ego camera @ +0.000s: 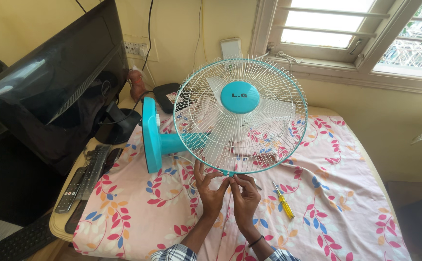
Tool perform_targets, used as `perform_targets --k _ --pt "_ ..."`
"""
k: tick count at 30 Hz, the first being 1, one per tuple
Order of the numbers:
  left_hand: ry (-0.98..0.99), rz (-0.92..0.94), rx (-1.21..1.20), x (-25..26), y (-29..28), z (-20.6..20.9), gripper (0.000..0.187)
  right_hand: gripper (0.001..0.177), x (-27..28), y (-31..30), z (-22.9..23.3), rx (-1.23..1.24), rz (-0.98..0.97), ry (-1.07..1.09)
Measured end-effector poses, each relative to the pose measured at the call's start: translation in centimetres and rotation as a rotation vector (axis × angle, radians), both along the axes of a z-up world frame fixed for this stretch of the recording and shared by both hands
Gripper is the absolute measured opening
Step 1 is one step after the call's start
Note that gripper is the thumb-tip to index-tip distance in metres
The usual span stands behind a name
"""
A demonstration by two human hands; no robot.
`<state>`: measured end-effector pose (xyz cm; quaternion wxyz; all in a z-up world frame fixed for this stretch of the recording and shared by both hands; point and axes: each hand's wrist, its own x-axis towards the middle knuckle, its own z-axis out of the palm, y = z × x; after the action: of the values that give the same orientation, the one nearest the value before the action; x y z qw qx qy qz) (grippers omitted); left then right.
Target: The person assembles a small electric fan on a table. They attach the rear housing to the fan base, then fit the front wire cage and secure it with a plastic ring. A yellow screwdriver is used to tighten the ring. The fan remains on the table at the end.
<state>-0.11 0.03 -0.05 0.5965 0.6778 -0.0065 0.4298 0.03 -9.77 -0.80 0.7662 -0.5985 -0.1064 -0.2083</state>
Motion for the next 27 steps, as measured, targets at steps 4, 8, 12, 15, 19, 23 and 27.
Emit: perform_targets --k 4,8,12,15,19,23,27 --pt "0.029 -0.053 -0.042 -0.1 0.2 -0.2 0.021 0.018 -0.1 0.0 -0.1 0.007 0.009 -0.012" --pt "0.032 -0.126 -0.151 -0.1 0.3 -0.6 0.01 0.017 0.0 0.1 -0.2 0.022 0.01 0.009" --pt "0.054 -0.144 -0.183 -0.1 0.0 -1.0 0.014 0.015 0.0 0.2 0.1 -0.019 -0.032 -0.015" --pt "0.058 -0.136 -0.204 -0.2 -0.1 -1.0 0.017 0.017 -0.3 0.5 0.7 -0.132 -0.111 -0.086" --pt "0.09 -0.092 -0.182 -0.3 -0.2 -0.9 0.019 0.024 -0.6 0.8 1.7 -0.363 -0.28 -0.131" --pt "0.099 -0.082 -0.189 -0.3 -0.5 -0.9 0.018 0.03 -0.7 1.1 2.3 -0.457 -0.347 -0.191" --pt "0.098 -0.089 -0.187 -0.2 -0.5 -0.8 0.017 0.031 -0.4 1.1 2.7 -0.528 -0.405 -0.221"
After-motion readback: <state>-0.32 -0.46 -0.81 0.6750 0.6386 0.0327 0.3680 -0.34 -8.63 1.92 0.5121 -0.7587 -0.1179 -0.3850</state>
